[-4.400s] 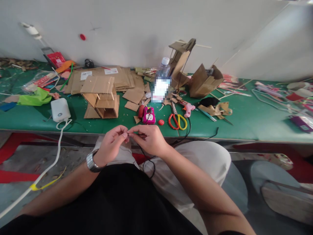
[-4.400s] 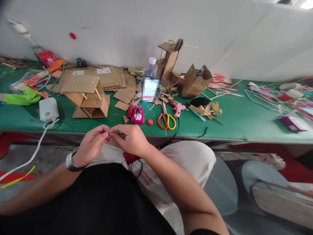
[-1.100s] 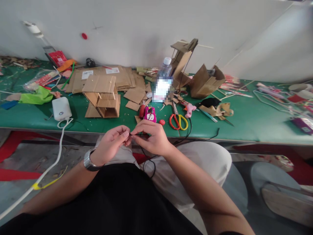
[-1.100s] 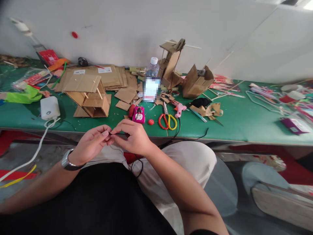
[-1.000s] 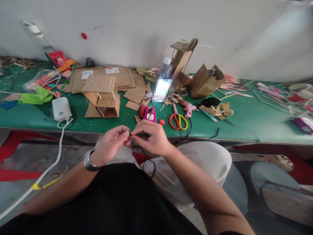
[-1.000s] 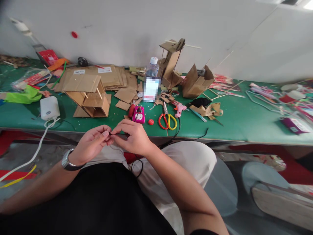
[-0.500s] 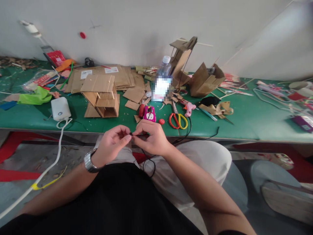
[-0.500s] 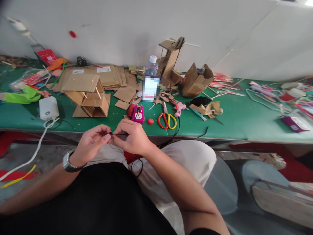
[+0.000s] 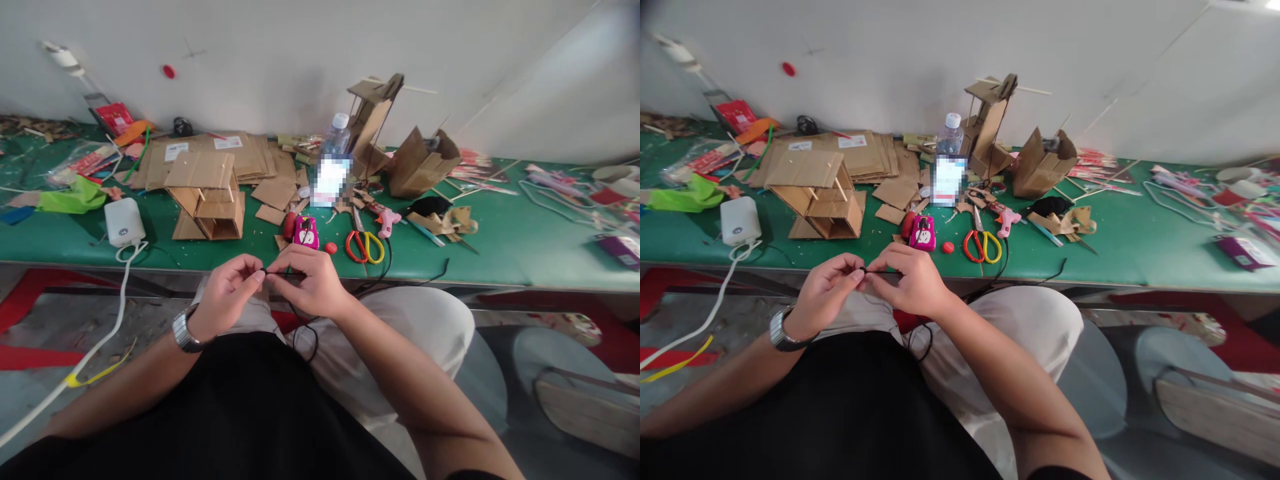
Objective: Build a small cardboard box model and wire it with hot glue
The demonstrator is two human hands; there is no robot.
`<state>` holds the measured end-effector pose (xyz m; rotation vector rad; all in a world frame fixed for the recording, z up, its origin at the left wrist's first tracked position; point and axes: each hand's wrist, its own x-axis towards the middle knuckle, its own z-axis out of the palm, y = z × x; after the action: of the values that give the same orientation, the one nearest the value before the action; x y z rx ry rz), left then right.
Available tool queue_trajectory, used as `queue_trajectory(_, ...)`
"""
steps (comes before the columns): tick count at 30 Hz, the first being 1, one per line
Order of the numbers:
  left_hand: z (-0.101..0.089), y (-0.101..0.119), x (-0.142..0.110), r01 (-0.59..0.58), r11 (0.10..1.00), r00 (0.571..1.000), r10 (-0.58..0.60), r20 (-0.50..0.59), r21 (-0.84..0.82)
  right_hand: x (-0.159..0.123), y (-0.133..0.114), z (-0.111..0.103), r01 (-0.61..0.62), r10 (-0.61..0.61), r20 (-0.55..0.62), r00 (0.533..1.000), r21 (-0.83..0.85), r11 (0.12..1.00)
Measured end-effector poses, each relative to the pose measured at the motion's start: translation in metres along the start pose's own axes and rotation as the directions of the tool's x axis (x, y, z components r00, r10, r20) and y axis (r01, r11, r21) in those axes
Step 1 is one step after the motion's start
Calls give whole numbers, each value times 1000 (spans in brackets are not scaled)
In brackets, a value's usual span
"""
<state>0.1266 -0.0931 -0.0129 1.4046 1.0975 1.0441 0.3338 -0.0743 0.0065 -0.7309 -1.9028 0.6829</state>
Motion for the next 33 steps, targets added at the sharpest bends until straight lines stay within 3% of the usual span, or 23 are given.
queue_trajectory(17, -1, -11, 2, 51, 985, 997, -41, 66, -164, -1, 1, 4, 54, -55, -35, 998, -19, 998)
queue_trajectory(21, -1, -7, 2, 30, 996, 999, -27, 31, -89, -1, 1, 4, 11, -11, -38, 999, -5, 1000)
queue_trajectory(27, 2, 7, 0, -149, 980, 986, 157, -54, 131, -1, 1, 4, -44, 44, -33, 998, 25, 999)
queue_trajectory(33, 2, 5, -5, -339, 882, 930, 367, -25, 328, -1, 1, 4, -22, 22, -35, 999, -2, 1000)
